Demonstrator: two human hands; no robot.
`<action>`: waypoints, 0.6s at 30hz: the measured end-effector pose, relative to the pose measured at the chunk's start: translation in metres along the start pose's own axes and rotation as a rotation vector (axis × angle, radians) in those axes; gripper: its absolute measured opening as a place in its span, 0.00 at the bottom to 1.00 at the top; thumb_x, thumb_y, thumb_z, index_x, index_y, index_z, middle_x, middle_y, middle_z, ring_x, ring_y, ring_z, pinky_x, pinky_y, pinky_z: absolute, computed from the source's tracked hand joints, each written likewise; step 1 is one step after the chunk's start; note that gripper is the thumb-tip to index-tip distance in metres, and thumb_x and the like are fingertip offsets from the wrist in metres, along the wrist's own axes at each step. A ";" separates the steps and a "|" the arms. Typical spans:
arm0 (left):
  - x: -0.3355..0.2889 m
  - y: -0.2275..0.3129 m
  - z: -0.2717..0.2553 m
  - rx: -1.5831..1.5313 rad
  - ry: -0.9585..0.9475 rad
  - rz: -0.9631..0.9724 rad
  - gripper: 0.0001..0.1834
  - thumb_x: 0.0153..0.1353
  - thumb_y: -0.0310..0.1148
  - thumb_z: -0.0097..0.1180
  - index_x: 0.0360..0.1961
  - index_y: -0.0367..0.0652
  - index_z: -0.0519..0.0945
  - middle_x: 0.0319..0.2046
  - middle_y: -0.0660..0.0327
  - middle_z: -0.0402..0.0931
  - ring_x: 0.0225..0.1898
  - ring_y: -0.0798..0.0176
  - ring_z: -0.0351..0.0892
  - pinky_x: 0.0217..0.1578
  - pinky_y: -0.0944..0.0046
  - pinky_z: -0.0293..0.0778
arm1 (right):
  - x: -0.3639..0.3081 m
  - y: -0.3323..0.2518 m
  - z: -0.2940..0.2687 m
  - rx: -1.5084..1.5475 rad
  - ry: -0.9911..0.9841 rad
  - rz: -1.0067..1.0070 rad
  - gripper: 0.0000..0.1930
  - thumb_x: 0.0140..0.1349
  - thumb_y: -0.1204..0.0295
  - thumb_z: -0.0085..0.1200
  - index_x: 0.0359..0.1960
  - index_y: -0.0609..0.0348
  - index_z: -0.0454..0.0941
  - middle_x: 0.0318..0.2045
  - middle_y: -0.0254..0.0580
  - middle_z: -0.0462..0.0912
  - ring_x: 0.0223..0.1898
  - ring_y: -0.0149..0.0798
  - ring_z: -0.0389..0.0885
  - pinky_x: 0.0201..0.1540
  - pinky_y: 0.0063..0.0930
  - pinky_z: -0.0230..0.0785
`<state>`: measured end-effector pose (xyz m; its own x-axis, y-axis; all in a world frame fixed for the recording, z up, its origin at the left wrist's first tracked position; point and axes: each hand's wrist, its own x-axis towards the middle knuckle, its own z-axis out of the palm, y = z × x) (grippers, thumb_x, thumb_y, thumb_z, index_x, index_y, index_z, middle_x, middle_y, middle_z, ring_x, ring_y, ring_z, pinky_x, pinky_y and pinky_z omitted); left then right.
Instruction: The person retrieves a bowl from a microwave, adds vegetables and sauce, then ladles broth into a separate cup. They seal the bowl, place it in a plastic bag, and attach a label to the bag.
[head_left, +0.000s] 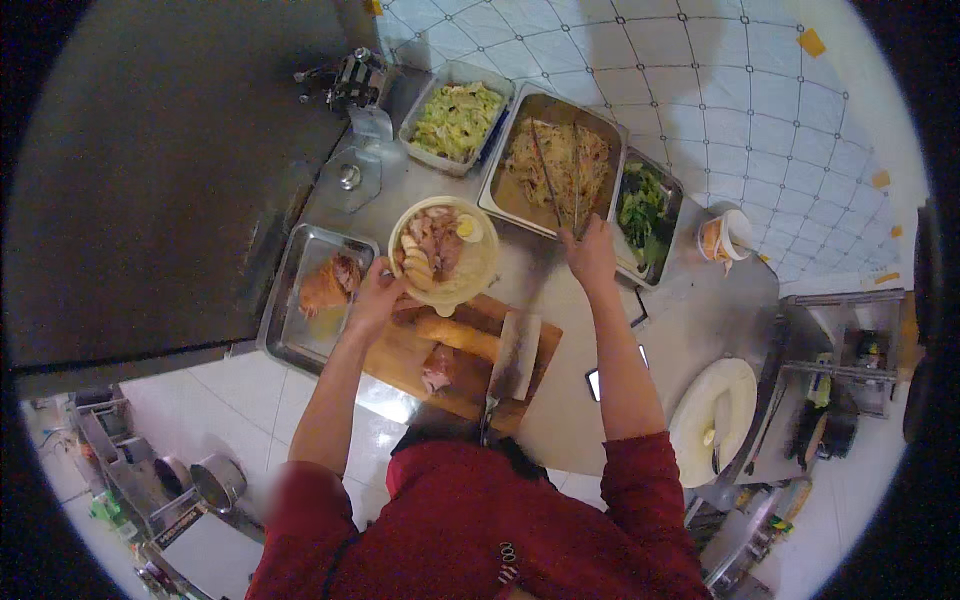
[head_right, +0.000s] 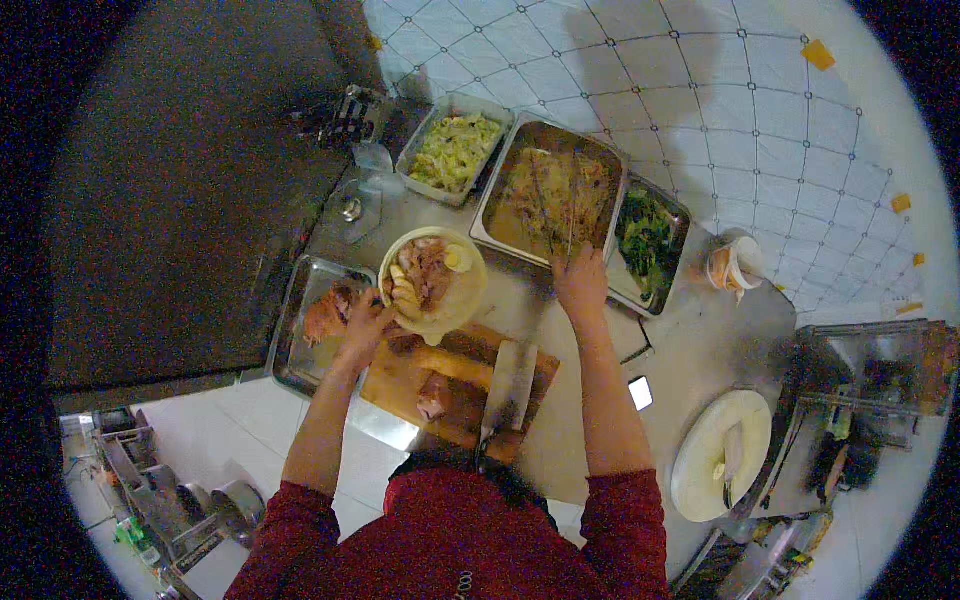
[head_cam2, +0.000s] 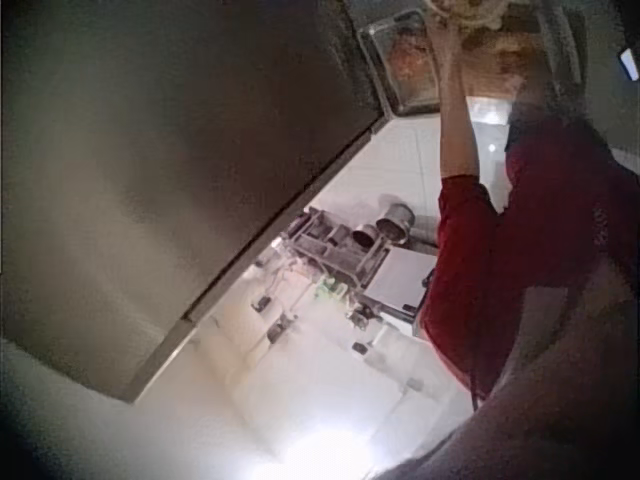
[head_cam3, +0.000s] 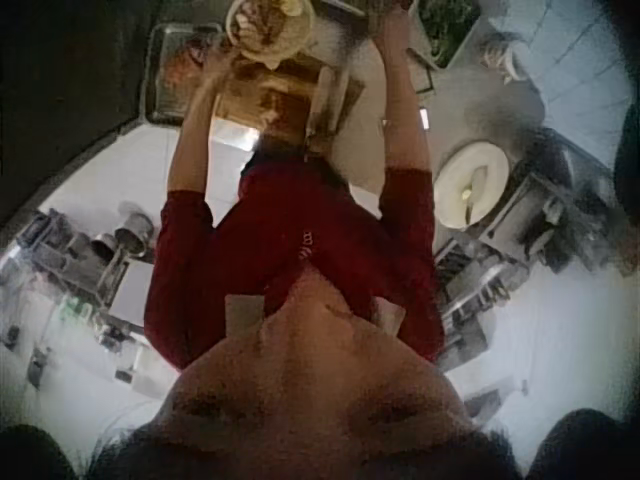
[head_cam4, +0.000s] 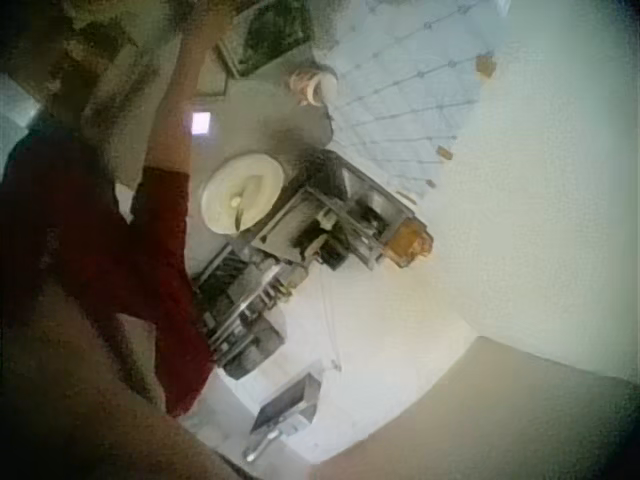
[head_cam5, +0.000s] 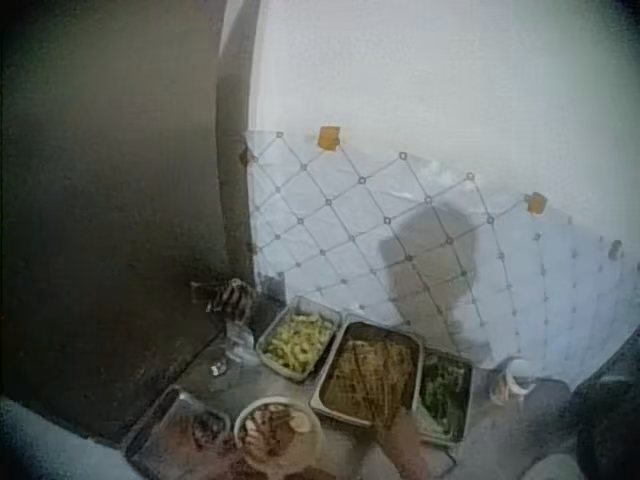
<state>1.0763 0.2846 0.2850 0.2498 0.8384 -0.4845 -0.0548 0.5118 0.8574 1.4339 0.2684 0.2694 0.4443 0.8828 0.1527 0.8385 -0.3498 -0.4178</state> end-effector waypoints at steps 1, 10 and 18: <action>0.014 -0.002 -0.008 -0.018 0.011 0.027 0.15 0.66 0.26 0.53 0.53 0.41 0.67 0.46 0.55 0.77 0.47 0.57 0.80 0.41 0.56 0.85 | 0.013 -0.002 0.010 -0.053 -0.082 0.010 0.31 0.56 0.59 0.64 0.52 0.70 0.67 0.45 0.63 0.73 0.45 0.59 0.77 0.48 0.47 0.72; 0.063 -0.055 -0.016 -0.233 0.224 0.016 0.18 0.66 0.29 0.55 0.54 0.44 0.64 0.47 0.56 0.73 0.48 0.59 0.76 0.43 0.55 0.83 | 0.021 -0.017 -0.034 -0.028 -0.110 -0.033 0.21 0.61 0.63 0.58 0.48 0.65 0.70 0.38 0.61 0.77 0.40 0.63 0.77 0.40 0.52 0.71; 0.055 -0.056 0.002 -0.491 0.318 0.081 0.18 0.70 0.33 0.48 0.59 0.41 0.64 0.52 0.57 0.70 0.51 0.58 0.76 0.52 0.58 0.77 | 0.073 -0.115 -0.074 -0.248 -0.294 -0.287 0.19 0.63 0.62 0.55 0.49 0.63 0.73 0.37 0.58 0.79 0.37 0.59 0.80 0.39 0.48 0.72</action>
<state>1.0955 0.3012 0.2105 -0.0719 0.8546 -0.5144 -0.5219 0.4072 0.7495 1.3929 0.3498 0.3946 0.1053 0.9935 -0.0437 0.9801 -0.1112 -0.1643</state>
